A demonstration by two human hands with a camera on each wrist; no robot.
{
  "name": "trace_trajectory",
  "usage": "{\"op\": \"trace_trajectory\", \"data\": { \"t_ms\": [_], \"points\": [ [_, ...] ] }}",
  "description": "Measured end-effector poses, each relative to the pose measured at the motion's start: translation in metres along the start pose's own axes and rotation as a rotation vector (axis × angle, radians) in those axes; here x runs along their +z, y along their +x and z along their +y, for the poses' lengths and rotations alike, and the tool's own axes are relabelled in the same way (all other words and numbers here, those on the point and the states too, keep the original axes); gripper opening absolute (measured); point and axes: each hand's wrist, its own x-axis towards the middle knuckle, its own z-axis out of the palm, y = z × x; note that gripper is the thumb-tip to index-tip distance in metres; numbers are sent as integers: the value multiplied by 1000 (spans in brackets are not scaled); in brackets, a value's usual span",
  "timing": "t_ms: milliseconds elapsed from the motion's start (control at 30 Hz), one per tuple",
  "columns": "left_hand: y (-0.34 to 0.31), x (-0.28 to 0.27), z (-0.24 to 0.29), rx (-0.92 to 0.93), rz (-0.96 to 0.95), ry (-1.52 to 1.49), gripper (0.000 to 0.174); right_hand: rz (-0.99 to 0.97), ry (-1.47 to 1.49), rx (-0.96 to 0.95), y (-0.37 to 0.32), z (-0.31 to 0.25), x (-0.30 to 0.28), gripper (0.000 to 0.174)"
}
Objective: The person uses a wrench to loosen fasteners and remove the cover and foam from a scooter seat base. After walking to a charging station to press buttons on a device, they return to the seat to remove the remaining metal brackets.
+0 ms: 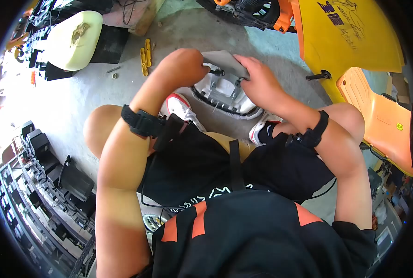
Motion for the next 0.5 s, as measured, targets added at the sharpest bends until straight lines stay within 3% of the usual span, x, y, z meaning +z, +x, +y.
{"op": "trace_trajectory", "data": {
  "t_ms": [233,367,500],
  "points": [
    [-12,-55,13,-206,-169,-277,41,196,12,41,15,-21,-53,50],
    [-1,-25,3,-41,-19,-402,39,236,-114,49,19,-14,-54,50],
    [4,-12,12,-7,-84,-354,36,233,-288,95,21,7,-37,49]
  ]
}}
